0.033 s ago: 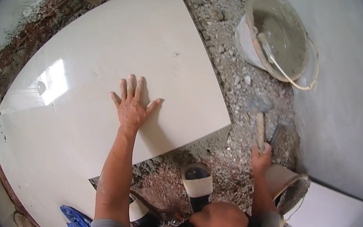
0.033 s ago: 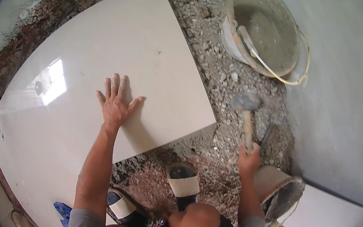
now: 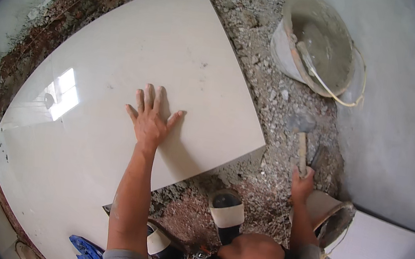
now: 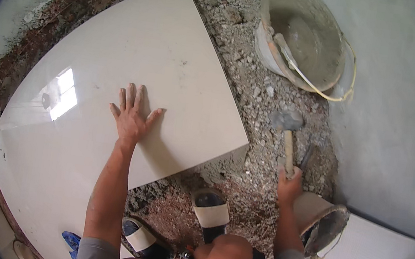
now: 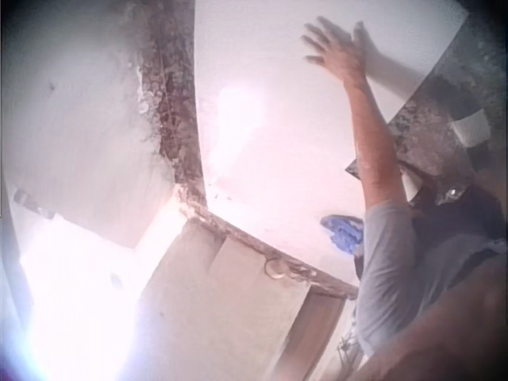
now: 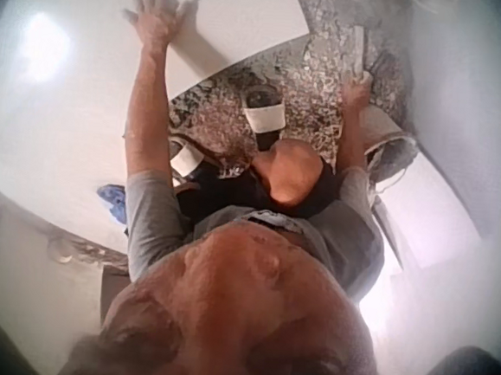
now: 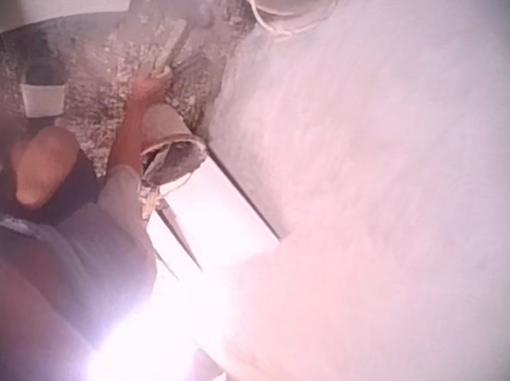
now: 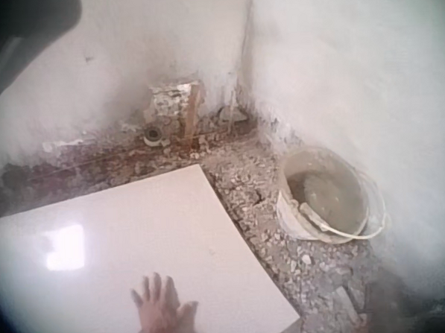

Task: The person spreads cement on the floor using a trowel, places a large white tile onto the cement, and uses a rubber mallet to tap the tile into place. The person then lifts the tile to check the coverage and continues spreading cement.

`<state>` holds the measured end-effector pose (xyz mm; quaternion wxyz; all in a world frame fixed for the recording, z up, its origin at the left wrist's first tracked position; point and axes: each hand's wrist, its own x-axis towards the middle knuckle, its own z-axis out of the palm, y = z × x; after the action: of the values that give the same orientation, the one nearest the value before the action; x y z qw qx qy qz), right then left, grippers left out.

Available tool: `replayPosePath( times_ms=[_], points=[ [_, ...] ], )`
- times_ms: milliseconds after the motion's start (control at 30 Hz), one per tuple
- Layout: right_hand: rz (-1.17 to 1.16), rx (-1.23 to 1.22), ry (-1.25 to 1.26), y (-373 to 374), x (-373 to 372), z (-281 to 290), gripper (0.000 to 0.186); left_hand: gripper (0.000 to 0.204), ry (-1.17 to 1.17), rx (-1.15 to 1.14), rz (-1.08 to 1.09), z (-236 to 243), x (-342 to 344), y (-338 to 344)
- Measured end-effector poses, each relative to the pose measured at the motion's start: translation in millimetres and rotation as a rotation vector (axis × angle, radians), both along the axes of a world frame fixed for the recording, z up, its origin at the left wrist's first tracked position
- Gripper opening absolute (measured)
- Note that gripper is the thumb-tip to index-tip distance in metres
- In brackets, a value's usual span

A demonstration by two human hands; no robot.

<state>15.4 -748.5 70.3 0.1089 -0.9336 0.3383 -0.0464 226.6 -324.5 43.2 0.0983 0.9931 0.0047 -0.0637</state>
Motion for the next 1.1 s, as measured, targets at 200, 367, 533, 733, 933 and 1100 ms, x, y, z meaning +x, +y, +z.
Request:
replayPosePath(
  times_ms=[200,367,533,733,933,1100],
  points=[
    [-0.036,-0.1,0.122,-26,2,-20,0.042,0.084,-0.036,-0.016,0.125,-6,66,22],
    [0.076,0.184,0.024,22,34,5,0.037,0.081,-0.119,0.013,0.179,-13,108,30],
    [0.213,0.693,-0.029,101,198,40,0.021,0.082,-0.168,0.06,0.233,-19,132,34],
    [0.337,0.961,-0.296,168,464,76,0.033,0.081,-0.096,0.061,0.246,-12,134,33],
    [0.392,1.037,-0.558,214,589,92,0.031,0.086,-0.049,0.036,0.278,-14,136,35],
    [0.296,0.972,-0.584,235,656,102,0.019,0.085,-0.01,0.027,0.277,-14,137,35]
  ],
)
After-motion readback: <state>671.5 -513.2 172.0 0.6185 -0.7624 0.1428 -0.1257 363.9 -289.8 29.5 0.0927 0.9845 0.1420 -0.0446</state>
